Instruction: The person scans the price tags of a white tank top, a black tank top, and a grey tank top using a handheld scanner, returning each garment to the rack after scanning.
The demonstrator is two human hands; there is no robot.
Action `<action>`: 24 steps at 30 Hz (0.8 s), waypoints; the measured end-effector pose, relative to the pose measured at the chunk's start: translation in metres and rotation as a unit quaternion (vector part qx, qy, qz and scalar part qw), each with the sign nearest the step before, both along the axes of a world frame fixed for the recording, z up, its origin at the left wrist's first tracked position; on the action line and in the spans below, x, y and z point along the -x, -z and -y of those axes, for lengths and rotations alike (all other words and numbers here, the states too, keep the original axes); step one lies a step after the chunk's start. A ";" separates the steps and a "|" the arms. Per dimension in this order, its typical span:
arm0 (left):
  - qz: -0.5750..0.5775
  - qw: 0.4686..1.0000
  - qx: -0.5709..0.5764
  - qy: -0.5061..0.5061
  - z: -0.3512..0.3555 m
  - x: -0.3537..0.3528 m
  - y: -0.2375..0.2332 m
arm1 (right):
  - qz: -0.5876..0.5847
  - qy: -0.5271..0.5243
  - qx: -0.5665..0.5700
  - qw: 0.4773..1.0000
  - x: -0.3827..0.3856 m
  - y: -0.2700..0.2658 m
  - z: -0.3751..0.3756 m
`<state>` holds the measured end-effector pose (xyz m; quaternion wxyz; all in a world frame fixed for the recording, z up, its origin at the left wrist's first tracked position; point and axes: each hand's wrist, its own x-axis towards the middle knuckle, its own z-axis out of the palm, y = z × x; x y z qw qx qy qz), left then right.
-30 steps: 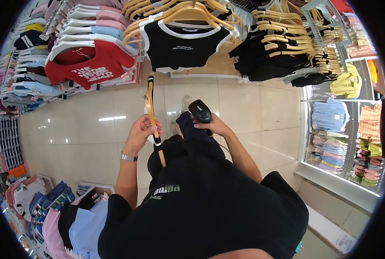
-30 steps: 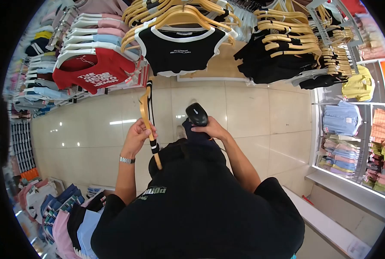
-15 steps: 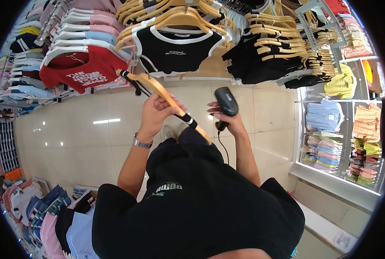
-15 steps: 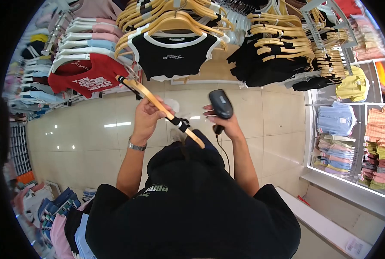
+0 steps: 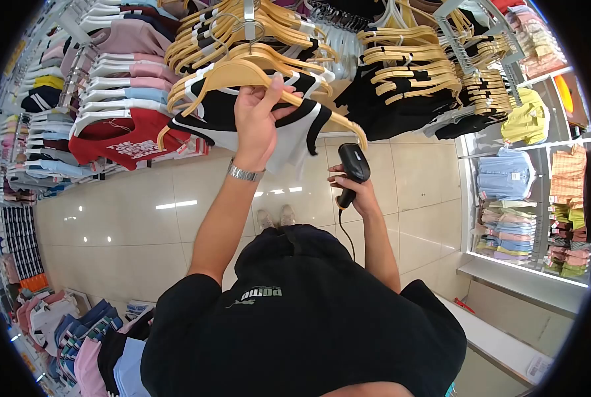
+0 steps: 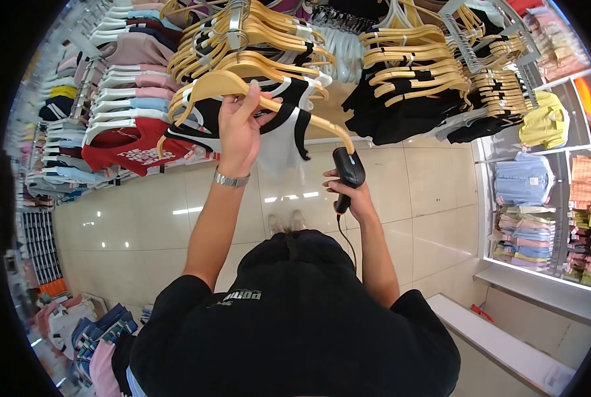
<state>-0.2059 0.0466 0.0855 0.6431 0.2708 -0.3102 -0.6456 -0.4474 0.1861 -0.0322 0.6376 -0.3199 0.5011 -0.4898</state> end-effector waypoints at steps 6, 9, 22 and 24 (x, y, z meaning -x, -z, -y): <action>0.064 0.997 -0.029 -0.017 0.023 0.022 0.014 | -0.019 -0.043 -0.021 0.999 0.000 0.009 0.001; 0.063 0.997 -0.045 -0.022 0.028 0.026 0.022 | -0.017 -0.053 -0.026 0.998 0.001 0.017 0.003; 0.100 0.995 -0.017 -0.022 0.029 0.021 0.046 | -0.274 -0.136 0.130 0.943 -0.010 0.042 0.037; 0.106 0.994 -0.012 -0.019 0.031 0.016 0.049 | -0.319 -0.187 0.207 0.906 -0.008 0.051 0.053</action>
